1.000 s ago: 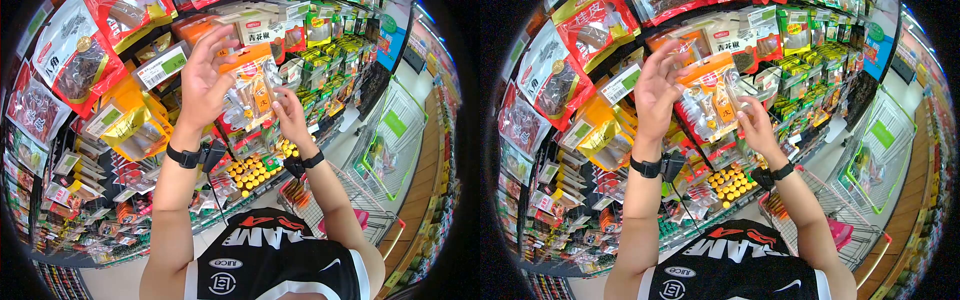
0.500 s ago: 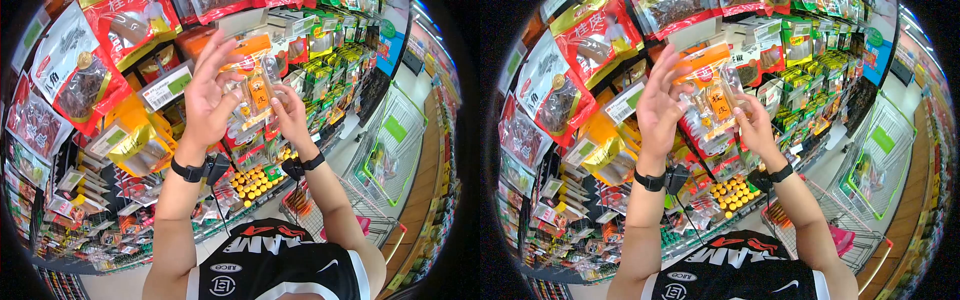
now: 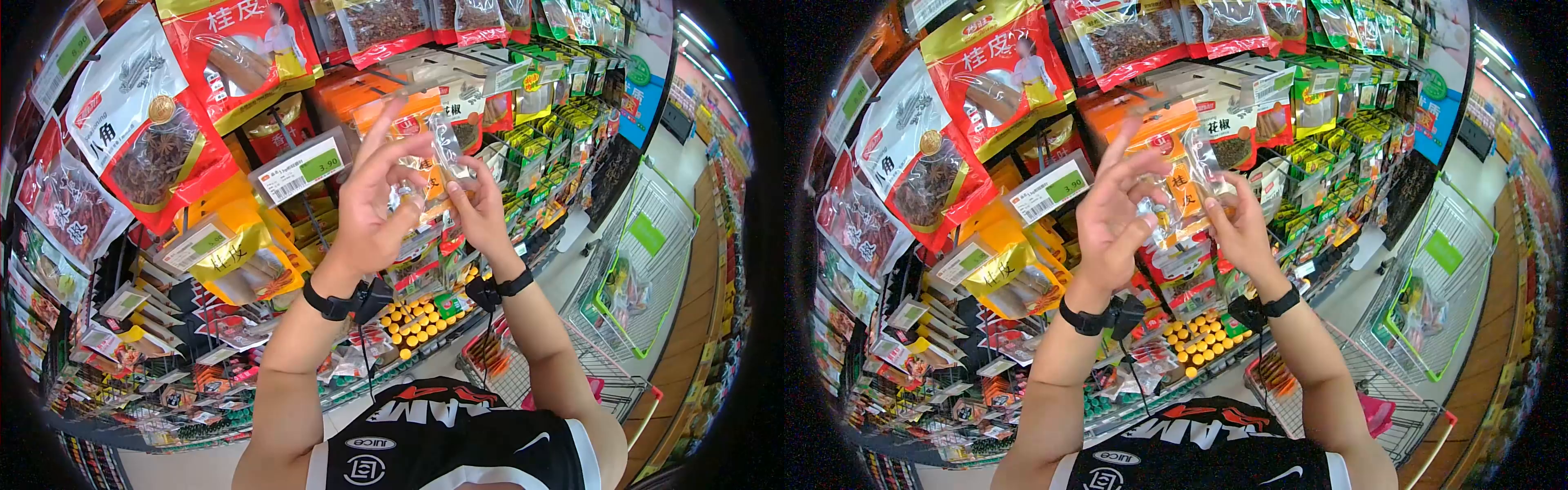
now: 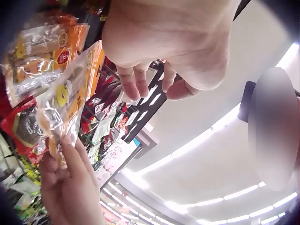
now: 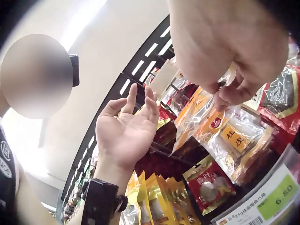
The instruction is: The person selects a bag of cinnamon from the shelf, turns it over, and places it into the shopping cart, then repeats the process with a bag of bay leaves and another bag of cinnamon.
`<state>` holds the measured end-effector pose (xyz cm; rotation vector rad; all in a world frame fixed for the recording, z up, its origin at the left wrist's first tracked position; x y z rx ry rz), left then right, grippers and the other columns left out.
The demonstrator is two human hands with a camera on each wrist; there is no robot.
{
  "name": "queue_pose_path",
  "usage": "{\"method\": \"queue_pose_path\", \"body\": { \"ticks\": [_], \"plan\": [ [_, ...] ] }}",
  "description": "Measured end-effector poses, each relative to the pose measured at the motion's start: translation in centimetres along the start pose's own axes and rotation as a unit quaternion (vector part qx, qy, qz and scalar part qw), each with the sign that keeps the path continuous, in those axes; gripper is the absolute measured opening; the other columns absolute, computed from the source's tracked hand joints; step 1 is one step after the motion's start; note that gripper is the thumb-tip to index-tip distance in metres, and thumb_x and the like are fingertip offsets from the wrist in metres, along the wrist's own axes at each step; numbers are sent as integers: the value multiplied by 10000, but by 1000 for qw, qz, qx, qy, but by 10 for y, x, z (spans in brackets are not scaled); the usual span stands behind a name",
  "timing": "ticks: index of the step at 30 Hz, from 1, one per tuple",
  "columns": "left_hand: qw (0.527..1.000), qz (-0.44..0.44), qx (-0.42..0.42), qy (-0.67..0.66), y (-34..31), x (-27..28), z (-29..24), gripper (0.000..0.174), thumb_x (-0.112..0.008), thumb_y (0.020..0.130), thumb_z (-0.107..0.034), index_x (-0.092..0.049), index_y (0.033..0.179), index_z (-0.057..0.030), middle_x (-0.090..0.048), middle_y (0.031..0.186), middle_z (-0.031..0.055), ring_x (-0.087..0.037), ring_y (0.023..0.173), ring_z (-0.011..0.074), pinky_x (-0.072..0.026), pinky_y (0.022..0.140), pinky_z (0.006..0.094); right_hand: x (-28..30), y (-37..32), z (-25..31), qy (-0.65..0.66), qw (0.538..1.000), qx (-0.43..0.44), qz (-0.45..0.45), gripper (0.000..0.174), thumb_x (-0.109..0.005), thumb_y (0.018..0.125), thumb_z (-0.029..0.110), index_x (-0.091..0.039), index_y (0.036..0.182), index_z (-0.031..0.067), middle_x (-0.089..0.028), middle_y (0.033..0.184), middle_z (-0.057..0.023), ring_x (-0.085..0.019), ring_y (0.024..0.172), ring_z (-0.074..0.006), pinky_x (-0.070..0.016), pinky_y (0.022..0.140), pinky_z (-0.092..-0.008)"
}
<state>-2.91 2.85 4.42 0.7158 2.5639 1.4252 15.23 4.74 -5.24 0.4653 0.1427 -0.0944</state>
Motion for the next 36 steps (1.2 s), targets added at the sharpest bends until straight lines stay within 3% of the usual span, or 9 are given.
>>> {"method": "queue_pose_path", "body": {
  "ticks": [5,11,14,19,23,26,31,34,36],
  "plan": [
    [990,115,2,80,-41,-33,0,283,-637,863,-42,-699,1139,-46,-507,1505,218,-618,1211,301,-496,985,405,-6,6,6,-9,995,99,-3,388,-610,1025,72,-527,1404,61,-705,978,-70,-551,632,-41,-444,547,-217],
    [964,233,127,-31,-131,-81,20,170,-626,886,16,-699,1031,-33,-673,1207,143,-654,1113,307,-504,979,427,-8,26,-2,-106,992,37,50,365,-628,1016,98,-573,1371,31,-701,1066,-43,-562,650,-41,-487,590,-232],
    [954,224,186,-71,-181,-95,41,137,-653,903,-5,-704,1028,-25,-707,1150,126,-680,1066,284,-523,940,393,-14,48,-12,-192,957,213,40,426,-664,1002,188,-558,1389,45,-703,1050,-96,-581,629,-85,-503,610,-284],
    [944,206,241,-97,-209,-108,42,150,-636,902,52,-700,1026,-2,-714,1075,121,-691,1020,265,-528,924,367,-23,48,-9,-218,965,12,148,622,-704,968,263,-434,1497,82,-636,1326,-213,-685,847,-229,-537,699,-338],
    [933,198,287,-89,-222,-116,43,117,-635,900,57,-687,994,10,-708,1043,126,-689,998,261,-527,911,366,-18,17,4,-411,895,163,64,671,-709,927,213,-410,1521,123,-584,1186,-262,-648,995,-412,-548,821,-455],
    [927,192,305,-106,-238,-126,51,83,-639,905,34,-685,968,8,-700,1001,125,-682,955,248,-524,876,357,-1,-15,18,-368,916,160,25,612,-730,872,161,-493,1432,97,-541,1255,-229,-624,1023,-433,-536,873,-484],
    [884,192,404,-135,-264,-155,64,72,-620,899,21,-676,942,8,-695,938,113,-672,862,219,-522,809,328,76,-77,-8,-303,949,82,-39,397,-742,860,152,-607,1212,29,-625,1123,-146,-659,826,-289,-545,691,-371],
    [874,190,423,-145,-277,-182,79,71,-612,903,13,-675,936,11,-698,928,110,-668,844,203,-513,775,307,145,-133,-63,-320,944,-57,-64,313,-740,862,149,-637,1121,8,-677,962,-130,-668,765,-283,-543,671,-360],
    [859,198,445,-162,-284,-204,86,71,-612,910,10,-676,941,11,-698,924,105,-671,838,197,-513,762,302,201,-184,-120,-351,916,-177,-75,276,-732,907,162,-652,1131,23,-681,826,-74,-644,654,-143,-511,596,-307]
  ]
}}
Point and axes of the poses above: each hand's wrist, its own y-axis towards the middle knuckle, its own x-axis out of the back of the hand, z = x × y, the point moved 4 cm from there along y, towards the middle knuckle
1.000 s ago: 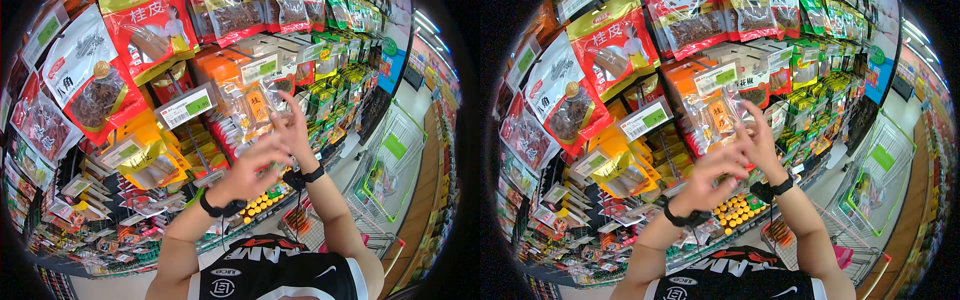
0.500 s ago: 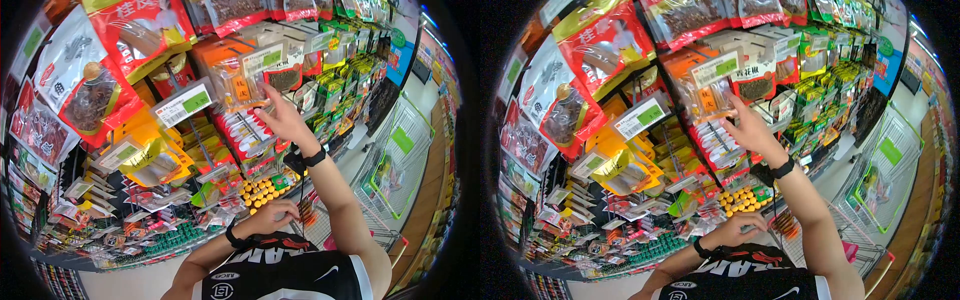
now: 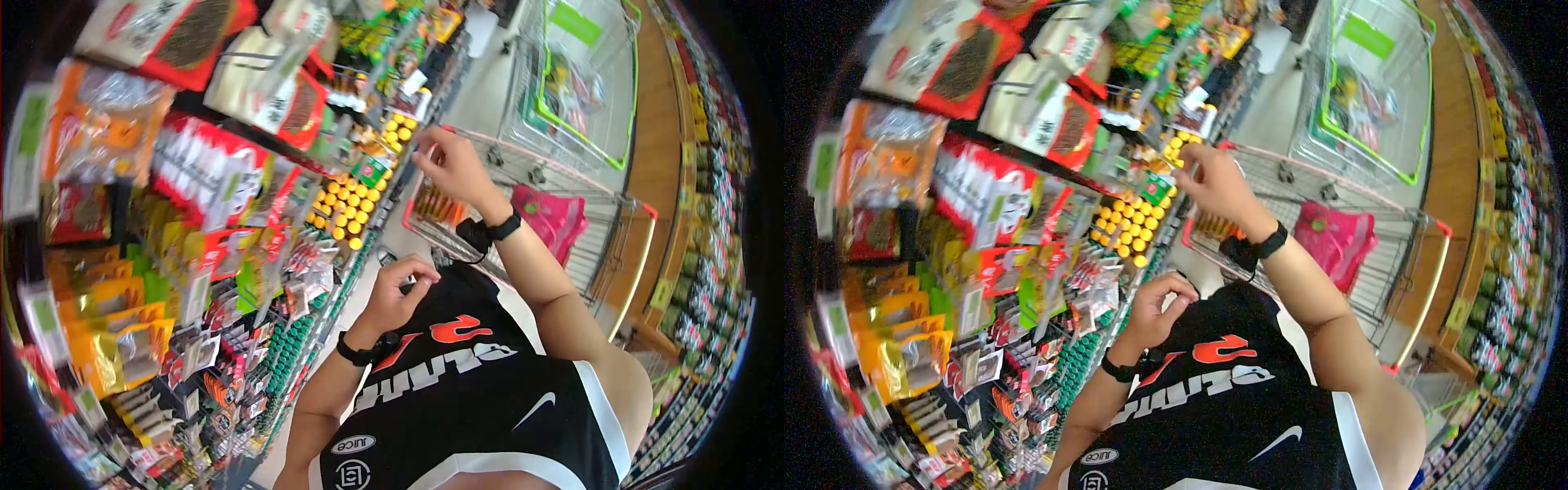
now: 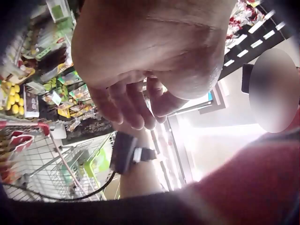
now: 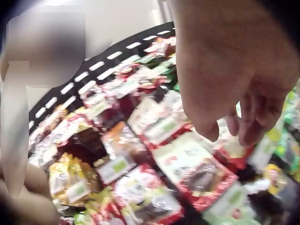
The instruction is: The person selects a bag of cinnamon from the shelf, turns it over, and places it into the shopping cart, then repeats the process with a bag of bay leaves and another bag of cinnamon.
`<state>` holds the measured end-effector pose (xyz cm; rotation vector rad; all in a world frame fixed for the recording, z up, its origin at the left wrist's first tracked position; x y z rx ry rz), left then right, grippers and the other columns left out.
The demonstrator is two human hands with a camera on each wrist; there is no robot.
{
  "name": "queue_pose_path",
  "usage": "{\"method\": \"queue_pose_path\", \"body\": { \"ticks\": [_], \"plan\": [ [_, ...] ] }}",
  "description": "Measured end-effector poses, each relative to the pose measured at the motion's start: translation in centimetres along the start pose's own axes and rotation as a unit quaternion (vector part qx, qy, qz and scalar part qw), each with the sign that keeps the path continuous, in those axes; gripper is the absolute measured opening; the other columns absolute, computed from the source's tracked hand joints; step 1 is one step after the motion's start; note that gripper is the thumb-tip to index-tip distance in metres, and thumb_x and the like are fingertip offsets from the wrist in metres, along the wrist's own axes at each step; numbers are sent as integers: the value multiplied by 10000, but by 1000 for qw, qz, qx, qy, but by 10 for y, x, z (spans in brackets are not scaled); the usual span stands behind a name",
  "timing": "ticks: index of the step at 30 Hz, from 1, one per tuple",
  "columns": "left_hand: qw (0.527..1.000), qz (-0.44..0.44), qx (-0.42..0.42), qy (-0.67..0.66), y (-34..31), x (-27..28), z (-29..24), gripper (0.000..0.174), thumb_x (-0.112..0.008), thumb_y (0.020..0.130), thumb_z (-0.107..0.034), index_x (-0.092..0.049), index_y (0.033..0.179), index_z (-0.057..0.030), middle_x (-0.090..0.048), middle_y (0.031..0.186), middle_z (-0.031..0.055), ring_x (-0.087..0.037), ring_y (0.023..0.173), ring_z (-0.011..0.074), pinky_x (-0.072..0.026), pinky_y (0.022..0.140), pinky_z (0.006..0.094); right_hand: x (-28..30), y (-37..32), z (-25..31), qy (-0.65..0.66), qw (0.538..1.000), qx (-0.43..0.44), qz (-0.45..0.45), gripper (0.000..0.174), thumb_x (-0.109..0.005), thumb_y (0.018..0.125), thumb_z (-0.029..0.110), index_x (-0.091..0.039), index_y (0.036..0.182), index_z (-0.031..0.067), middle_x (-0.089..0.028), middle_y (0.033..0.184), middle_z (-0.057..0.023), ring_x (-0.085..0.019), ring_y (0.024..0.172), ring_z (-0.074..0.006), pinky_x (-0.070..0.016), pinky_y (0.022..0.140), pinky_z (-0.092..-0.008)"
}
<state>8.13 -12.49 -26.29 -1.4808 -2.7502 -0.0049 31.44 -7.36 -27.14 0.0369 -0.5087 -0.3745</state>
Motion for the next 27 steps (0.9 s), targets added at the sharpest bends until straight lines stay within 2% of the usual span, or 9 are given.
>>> {"method": "queue_pose_path", "body": {
  "ticks": [6,8,11,14,15,17,20,23,27],
  "plan": [
    [995,78,53,27,32,-52,-2,62,-635,911,26,-679,949,6,-694,947,116,-672,896,218,-520,830,321,-13,-101,-333,-200,948,-244,35,229,-660,863,217,-680,978,21,-723,920,-220,-715,871,-394,-556,784,-479],
    [993,94,60,43,38,-66,-2,65,-641,899,40,-679,943,10,-698,952,122,-679,898,230,-522,840,326,-37,-154,-405,-226,916,-296,147,269,-648,835,235,-703,969,8,-725,954,-245,-707,967,-405,-545,859,-507],
    [990,98,69,70,40,-77,1,69,-637,897,35,-681,942,7,-701,958,125,-682,895,242,-525,834,330,-100,-232,-510,-162,796,-398,426,476,-676,820,235,-638,1225,-12,-675,1123,-307,-658,1103,-449,-538,922,-525],
    [989,84,86,89,36,-80,10,76,-630,899,29,-683,949,5,-701,959,128,-683,892,246,-529,826,334,-93,-249,-440,-196,876,-420,137,738,-662,828,163,-386,1488,-18,-530,1336,-362,-593,1190,-507,-536,959,-534],
    [989,74,93,91,34,-82,12,82,-628,895,36,-681,951,7,-698,950,128,-685,883,249,-531,817,332,-85,-237,-412,-152,894,-411,91,874,-637,833,100,-186,1581,53,-387,1428,-388,-545,1222,-550,-539,967,-542],
    [989,52,102,98,34,-83,16,95,-625,886,50,-679,955,12,-693,932,128,-688,865,254,-534,798,327,-83,-211,-387,-156,920,-341,110,895,-688,851,103,-187,1592,56,-266,1537,-397,-612,1138,-547,-573,929,-497],
    [987,40,122,100,33,-88,15,92,-619,896,41,-681,953,6,-698,950,128,-685,885,246,-529,815,329,-88,-186,-362,-163,928,-295,158,820,-613,831,73,-258,1570,112,-436,1355,-389,-585,1158,-544,-560,938,-528],
    [986,32,124,109,34,-95,14,93,-621,897,39,-683,954,0,-702,960,123,-685,896,239,-527,825,329,-99,-174,-376,-178,900,-348,193,810,-616,829,73,-271,1561,111,-434,1388,-384,-596,1150,-536,-553,948,-529],
    [984,29,122,124,30,-106,15,94,-629,891,41,-684,954,-2,-703,960,121,-687,898,238,-527,822,325,-98,-168,-382,-211,883,-266,323,705,-684,822,266,-437,1445,44,-511,1359,-361,-627,1136,-501,-538,971,-507]
  ]
}}
Point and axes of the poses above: each hand's wrist, its own y-axis towards the middle knuckle, its own x-axis out of the back of the hand, z = x × y, the point moved 4 cm from there along y, towards the middle knuckle
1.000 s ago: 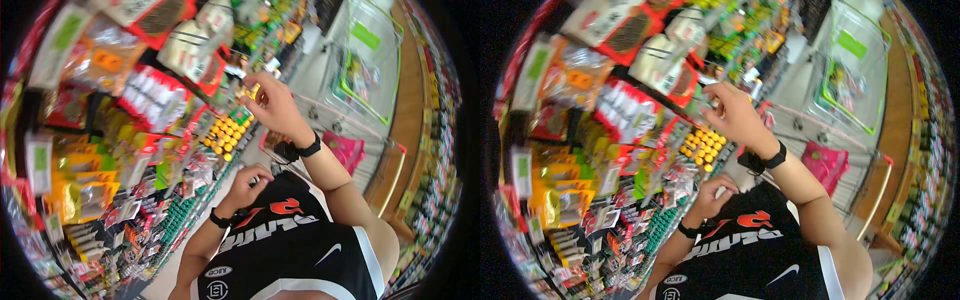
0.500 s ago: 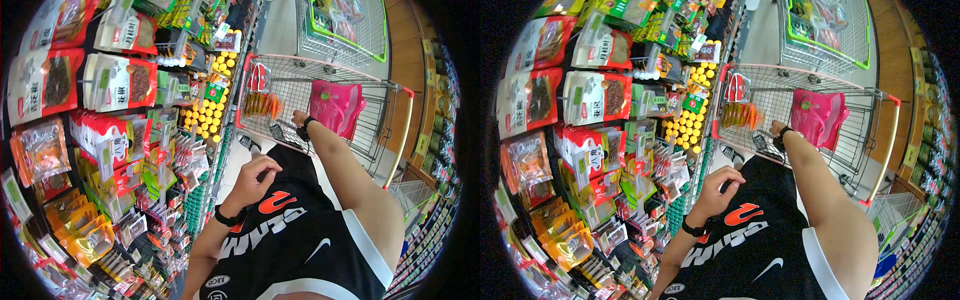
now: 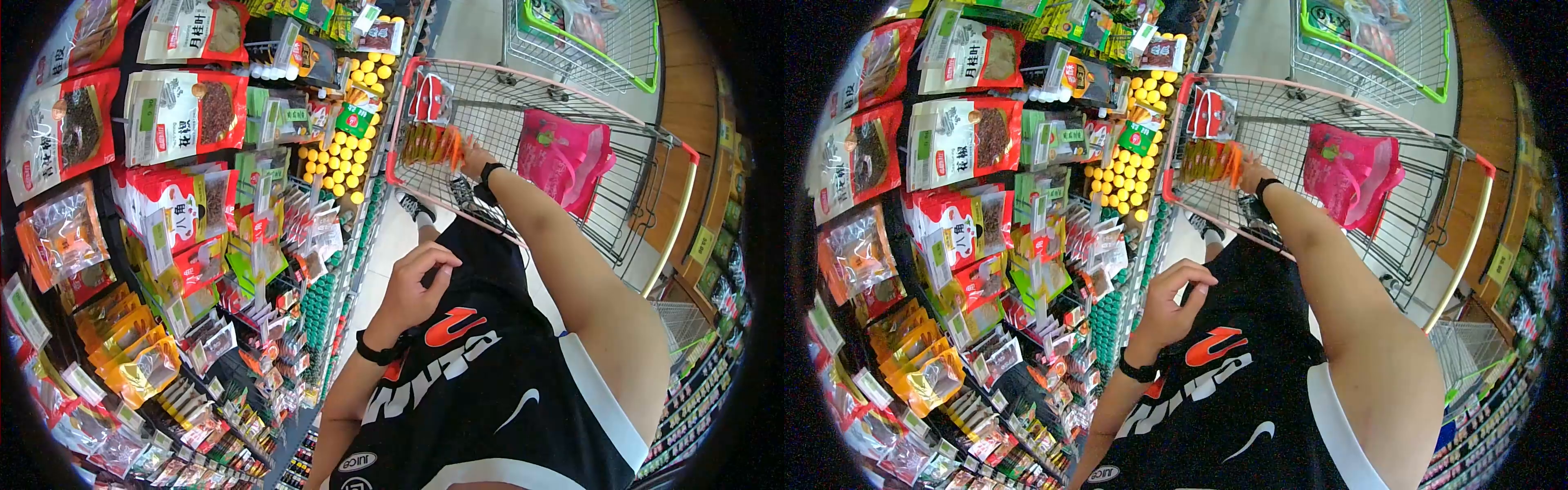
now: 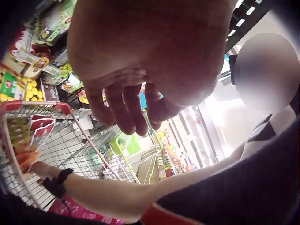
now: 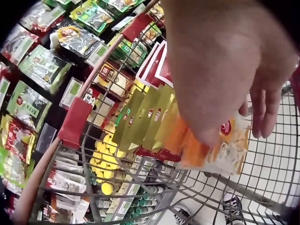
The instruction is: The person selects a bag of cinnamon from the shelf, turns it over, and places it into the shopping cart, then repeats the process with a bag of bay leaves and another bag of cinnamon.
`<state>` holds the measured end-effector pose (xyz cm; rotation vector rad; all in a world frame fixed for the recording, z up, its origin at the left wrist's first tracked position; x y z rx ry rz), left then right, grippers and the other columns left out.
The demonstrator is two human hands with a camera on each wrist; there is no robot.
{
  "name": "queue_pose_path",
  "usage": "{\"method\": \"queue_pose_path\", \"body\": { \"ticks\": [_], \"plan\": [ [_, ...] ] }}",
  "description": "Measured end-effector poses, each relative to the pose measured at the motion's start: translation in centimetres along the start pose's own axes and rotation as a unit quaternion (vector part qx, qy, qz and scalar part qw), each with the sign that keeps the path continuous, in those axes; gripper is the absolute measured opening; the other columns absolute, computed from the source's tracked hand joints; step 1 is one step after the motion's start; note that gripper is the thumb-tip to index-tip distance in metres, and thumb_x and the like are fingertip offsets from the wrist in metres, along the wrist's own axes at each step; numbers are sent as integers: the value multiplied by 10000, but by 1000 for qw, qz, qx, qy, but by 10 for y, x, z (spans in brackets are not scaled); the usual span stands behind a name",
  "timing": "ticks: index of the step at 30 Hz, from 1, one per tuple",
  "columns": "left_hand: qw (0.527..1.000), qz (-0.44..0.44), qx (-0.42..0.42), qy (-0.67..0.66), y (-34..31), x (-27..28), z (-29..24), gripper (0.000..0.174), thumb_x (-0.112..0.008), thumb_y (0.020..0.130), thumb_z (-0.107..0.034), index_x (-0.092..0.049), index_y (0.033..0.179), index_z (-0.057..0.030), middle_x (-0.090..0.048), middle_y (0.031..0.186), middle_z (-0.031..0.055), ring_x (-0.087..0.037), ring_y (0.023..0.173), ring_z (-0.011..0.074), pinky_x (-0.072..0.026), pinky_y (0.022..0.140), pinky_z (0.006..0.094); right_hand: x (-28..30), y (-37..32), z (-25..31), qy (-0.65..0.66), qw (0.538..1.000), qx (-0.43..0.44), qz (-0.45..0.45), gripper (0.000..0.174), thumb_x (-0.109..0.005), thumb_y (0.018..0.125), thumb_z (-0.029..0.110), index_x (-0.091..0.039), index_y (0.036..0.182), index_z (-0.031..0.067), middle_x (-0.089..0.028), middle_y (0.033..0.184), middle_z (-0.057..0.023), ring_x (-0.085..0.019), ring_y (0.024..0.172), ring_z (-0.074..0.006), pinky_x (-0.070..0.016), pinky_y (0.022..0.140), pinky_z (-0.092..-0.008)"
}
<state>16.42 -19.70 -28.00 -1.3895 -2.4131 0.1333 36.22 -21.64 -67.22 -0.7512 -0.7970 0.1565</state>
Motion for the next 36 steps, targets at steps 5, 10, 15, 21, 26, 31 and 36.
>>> {"method": "queue_pose_path", "body": {
  "ticks": [5,10,15,21,26,31,36],
  "plan": [
    [1000,15,0,12,-11,-13,1,104,-632,891,40,-689,967,-2,-705,963,125,-690,900,242,-529,820,323,-47,23,-37,100,995,-27,-14,438,-598,887,362,-723,1061,-20,-733,998,-261,-701,1017,-423,-550,917,-488],
    [999,31,-35,24,-21,-24,-3,95,-628,894,21,-673,976,11,-687,949,136,-687,898,296,-536,811,355,-49,-15,-70,270,935,-120,-196,357,-629,879,359,-732,920,20,-733,902,-249,-723,914,-394,-563,820,-473],
    [993,66,-87,53,-36,-39,-7,107,-645,900,16,-684,999,1,-699,992,137,-692,943,279,-536,863,348,-23,-78,-95,336,852,-168,-363,195,-669,824,196,-697,938,40,-737,921,-211,-720,927,-389,-565,830,-450],
    [964,62,-211,152,-87,-58,-15,144,-659,897,-9,-674,1040,-13,-690,1007,120,-685,953,251,-538,864,347,-29,-90,-135,381,736,-145,-541,174,-582,854,112,-608,1015,53,-688,940,-257,-669,928,-462,-531,814,-502],
    [967,-135,-22,-216,-140,-57,91,253,-612,967,-70,-597,1216,-30,-684,1039,84,-671,954,194,-550,822,334,23,-157,-15,363,746,-29,-558,236,-586,886,39,-620,1119,54,-680,955,-174,-691,903,-290,-558,800,-411],
    [832,-168,103,-519,-194,-53,199,398,-498,1035,-418,-554,1296,-123,-664,1177,123,-646,1007,238,-534,824,377,32,-324,171,218,860,334,-317,223,-674,855,44,-695,1072,91,-707,1013,-97,-650,1001,-328,-537,886,-420],
    [713,-88,84,-690,-254,-70,170,726,-382,987,-685,-482,1435,-123,-641,1270,180,-632,1082,299,-536,863,471,0,-413,199,-61,812,480,-328,170,-727,838,111,-748,1006,126,-725,1058,-8,-625,1119,-277,-526,930,-440]
  ]
}}
Point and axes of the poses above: each hand's wrist, its own y-axis towards the middle knuckle, its own x-axis out of the back of the hand, z = x × y, the point moved 4 cm from there along y, towards the middle knuckle
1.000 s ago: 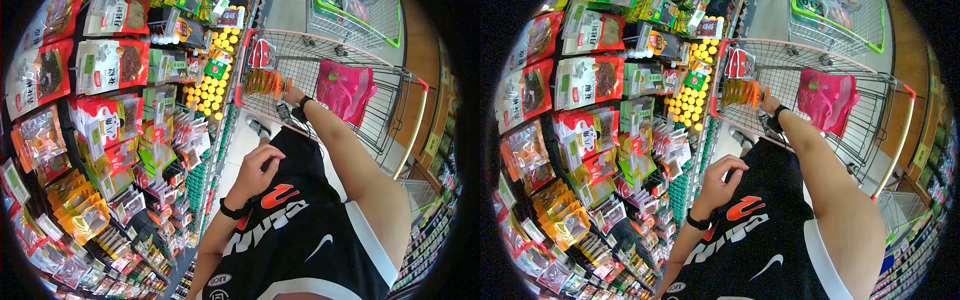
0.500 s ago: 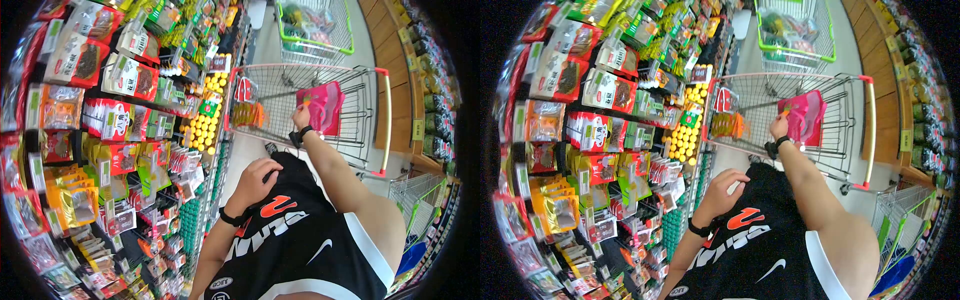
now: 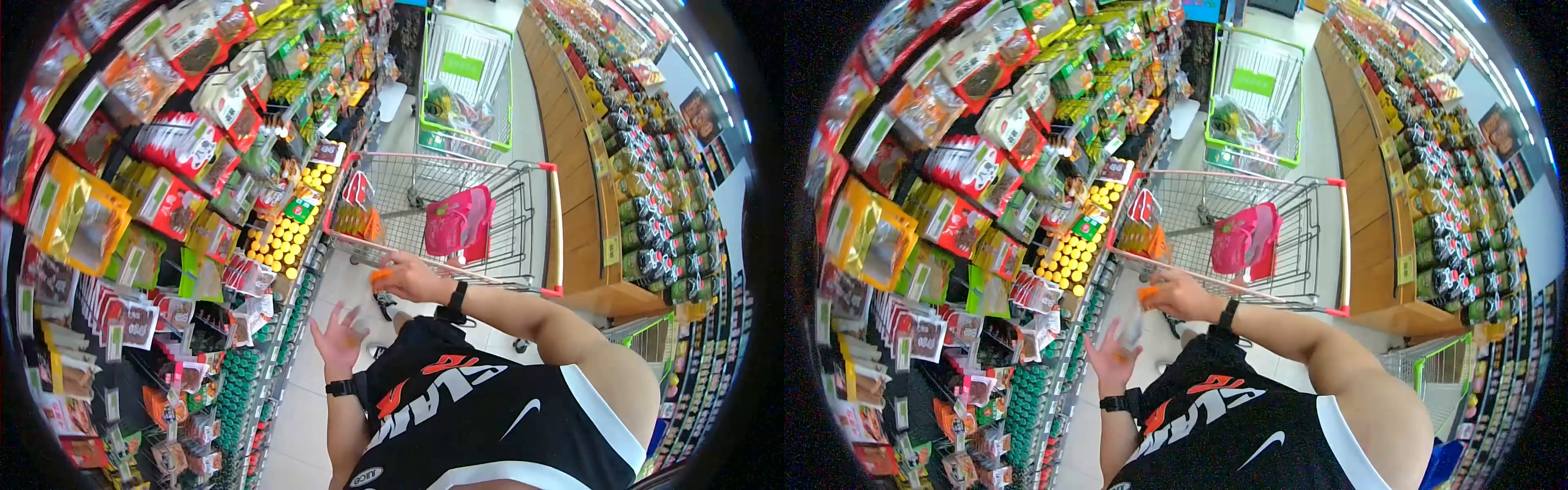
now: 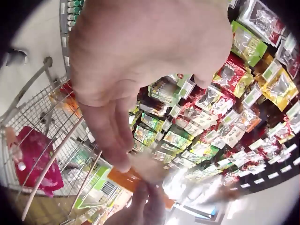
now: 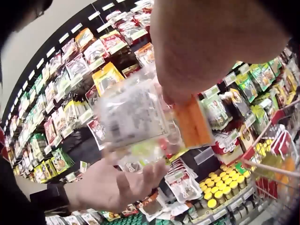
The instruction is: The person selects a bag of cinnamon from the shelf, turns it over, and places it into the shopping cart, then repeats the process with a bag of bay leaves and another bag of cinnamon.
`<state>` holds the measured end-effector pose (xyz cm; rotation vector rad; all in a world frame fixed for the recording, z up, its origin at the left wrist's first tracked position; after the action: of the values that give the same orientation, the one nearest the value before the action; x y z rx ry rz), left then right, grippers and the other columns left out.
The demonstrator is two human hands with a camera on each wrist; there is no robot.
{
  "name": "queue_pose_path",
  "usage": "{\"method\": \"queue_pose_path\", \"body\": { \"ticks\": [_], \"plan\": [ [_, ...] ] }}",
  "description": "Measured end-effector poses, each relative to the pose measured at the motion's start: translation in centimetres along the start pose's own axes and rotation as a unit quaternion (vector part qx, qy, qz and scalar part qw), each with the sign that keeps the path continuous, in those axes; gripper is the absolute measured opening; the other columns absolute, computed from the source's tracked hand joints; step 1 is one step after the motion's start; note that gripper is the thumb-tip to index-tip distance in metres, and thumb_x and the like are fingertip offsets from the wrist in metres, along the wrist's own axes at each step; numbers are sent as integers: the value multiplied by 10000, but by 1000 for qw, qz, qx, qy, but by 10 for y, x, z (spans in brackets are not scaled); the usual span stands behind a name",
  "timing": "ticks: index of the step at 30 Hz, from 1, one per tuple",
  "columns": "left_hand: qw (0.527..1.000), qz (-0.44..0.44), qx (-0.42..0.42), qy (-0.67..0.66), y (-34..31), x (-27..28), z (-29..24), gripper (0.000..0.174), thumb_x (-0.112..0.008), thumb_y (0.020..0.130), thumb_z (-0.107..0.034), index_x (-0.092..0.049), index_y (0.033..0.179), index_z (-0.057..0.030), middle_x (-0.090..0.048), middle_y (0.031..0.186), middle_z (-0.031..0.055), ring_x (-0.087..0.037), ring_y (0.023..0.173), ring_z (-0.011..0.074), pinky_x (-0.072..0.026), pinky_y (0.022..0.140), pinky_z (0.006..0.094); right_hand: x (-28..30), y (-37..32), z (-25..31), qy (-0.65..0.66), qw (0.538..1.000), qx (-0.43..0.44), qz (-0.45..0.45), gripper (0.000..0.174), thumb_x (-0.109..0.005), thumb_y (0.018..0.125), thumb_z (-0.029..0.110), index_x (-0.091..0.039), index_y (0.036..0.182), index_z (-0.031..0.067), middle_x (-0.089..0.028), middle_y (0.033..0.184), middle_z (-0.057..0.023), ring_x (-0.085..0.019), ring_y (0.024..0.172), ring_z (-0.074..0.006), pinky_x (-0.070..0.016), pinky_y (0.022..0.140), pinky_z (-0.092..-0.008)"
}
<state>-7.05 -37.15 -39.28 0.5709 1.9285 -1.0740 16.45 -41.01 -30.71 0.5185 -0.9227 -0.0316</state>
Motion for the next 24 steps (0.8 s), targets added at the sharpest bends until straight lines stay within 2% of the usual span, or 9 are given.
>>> {"method": "queue_pose_path", "body": {
  "ticks": [1,5,8,10,13,17,20,21,24],
  "plan": [
    [998,63,19,-2,-5,-4,4,637,-414,1029,-587,-411,1499,-157,-602,1329,189,-620,1123,298,-552,882,464,-2,-6,9,-10,1000,-1,4,161,-731,838,121,-755,997,131,-727,1066,3,-620,1138,-269,-523,937,-443],
    [982,4,-5,190,-2,27,28,467,-505,1063,-357,-468,1473,-136,-641,1321,85,-640,1128,233,-552,846,420,-21,-4,32,-57,998,1,-21,192,-741,826,115,-752,1017,133,-728,1127,-5,-622,1140,-277,-547,916,-423],
    [963,89,-45,252,-12,33,32,394,-566,1049,-252,-520,1405,-89,-662,1274,55,-655,1082,216,-554,824,383,-22,21,62,13,998,15,-55,225,-720,832,80,-747,1052,122,-723,1142,-19,-620,1143,-296,-554,918,-422],
    [969,127,-62,202,-20,41,29,368,-621,1022,-187,-558,1355,-43,-680,1247,67,-658,1086,191,-545,824,353,-33,28,69,28,998,29,-44,379,-701,831,69,-692,1208,106,-670,1297,-57,-607,1156,-328,-544,963,-428],
    [970,88,-163,156,-39,40,13,308,-647,996,-86,-598,1291,-14,-691,1177,62,-671,1022,174,-542,855,344,-33,41,93,83,996,44,1,558,-655,892,123,-543,1438,101,-469,1561,-134,-552,1256,-387,-490,1056,-462],
    [941,-4,-298,163,-72,41,-14,314,-662,962,-5,-613,1272,-19,-691,1196,74,-671,1061,176,-531,947,333,-56,39,89,150,986,38,60,610,-523,1037,281,-359,1583,63,-368,1610,-222,-514,1342,-421,-422,1116,-477],
    [894,-67,-369,245,-89,31,-35,307,-675,940,30,-625,1238,-26,-693,1196,74,-671,1068,171,-531,950,327,-83,32,69,241,951,-45,190,610,-482,1066,307,-324,1589,36,-306,1639,-203,-533,1328,-362,-435,1099,-454],
    [874,-89,-384,284,-94,26,-39,302,-681,934,35,-629,1224,-28,-694,1195,73,-671,1067,169,-533,941,325,-78,35,78,289,930,-71,218,713,-567,1044,305,-238,1611,24,-254,1645,-196,-520,1326,-322,-460,1069,-447],
    [793,-149,-427,408,-103,17,-47,211,-712,895,16,-615,1078,-26,-691,1214,134,-675,1084,224,-537,926,350,-76,33,103,310,947,-85,5,911,-729,956,297,-166,1617,22,-333,1565,-204,-537,1283,-315,-537,937,-444]
  ]
}}
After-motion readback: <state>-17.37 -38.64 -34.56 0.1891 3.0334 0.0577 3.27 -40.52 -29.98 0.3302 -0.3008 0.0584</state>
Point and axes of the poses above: each hand's wrist, its own y-axis towards the middle knuckle, its own x-axis out of the back of the hand, z = x × y, the point moved 4 cm from there along y, towards the middle knuckle
